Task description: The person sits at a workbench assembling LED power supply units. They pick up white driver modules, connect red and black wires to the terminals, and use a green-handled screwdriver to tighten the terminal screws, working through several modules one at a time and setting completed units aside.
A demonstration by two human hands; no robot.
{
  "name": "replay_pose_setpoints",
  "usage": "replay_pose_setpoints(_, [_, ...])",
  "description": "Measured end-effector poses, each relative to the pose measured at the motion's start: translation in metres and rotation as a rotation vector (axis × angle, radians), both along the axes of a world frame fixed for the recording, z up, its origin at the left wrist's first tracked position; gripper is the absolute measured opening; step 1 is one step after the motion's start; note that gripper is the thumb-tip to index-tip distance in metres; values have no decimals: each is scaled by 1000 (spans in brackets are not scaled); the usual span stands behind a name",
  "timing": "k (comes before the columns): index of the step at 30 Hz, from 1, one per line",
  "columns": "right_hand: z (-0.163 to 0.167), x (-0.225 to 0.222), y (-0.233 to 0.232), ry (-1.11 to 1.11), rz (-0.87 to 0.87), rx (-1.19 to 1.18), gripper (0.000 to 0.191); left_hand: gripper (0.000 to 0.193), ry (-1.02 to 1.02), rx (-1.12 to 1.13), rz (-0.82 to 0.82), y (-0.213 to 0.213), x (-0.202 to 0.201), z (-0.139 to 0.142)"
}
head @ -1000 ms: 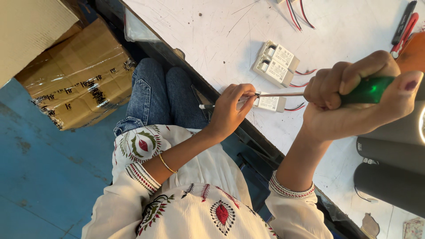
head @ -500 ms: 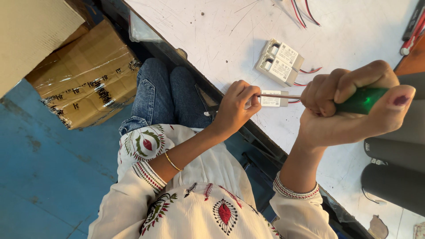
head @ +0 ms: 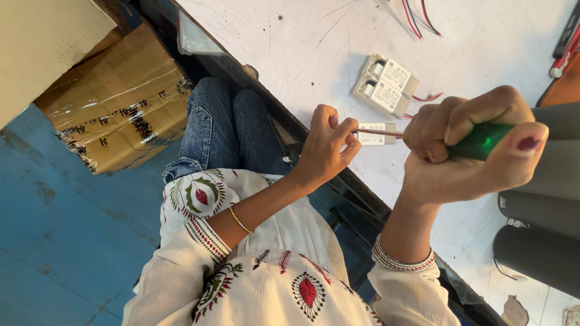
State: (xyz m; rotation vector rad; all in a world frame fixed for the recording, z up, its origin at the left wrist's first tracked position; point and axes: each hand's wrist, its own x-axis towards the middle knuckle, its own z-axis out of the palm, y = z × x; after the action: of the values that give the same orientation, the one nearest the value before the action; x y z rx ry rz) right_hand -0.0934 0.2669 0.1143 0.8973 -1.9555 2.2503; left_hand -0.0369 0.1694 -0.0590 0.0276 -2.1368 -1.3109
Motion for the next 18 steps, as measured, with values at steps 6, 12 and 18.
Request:
replay_pose_setpoints(6, [-2, 4, -6, -20, -6, -13, 64, 27, -33, -28, 29, 1, -1, -2])
replay_pose_setpoints(12, [-1, 4, -6, 3, -13, 6, 63, 26, -44, -41, 18, 0, 0, -3])
replay_pose_setpoints(18, [2, 2, -2, -20, 11, 18, 66, 26, -55, 154, 28, -1, 4, 4])
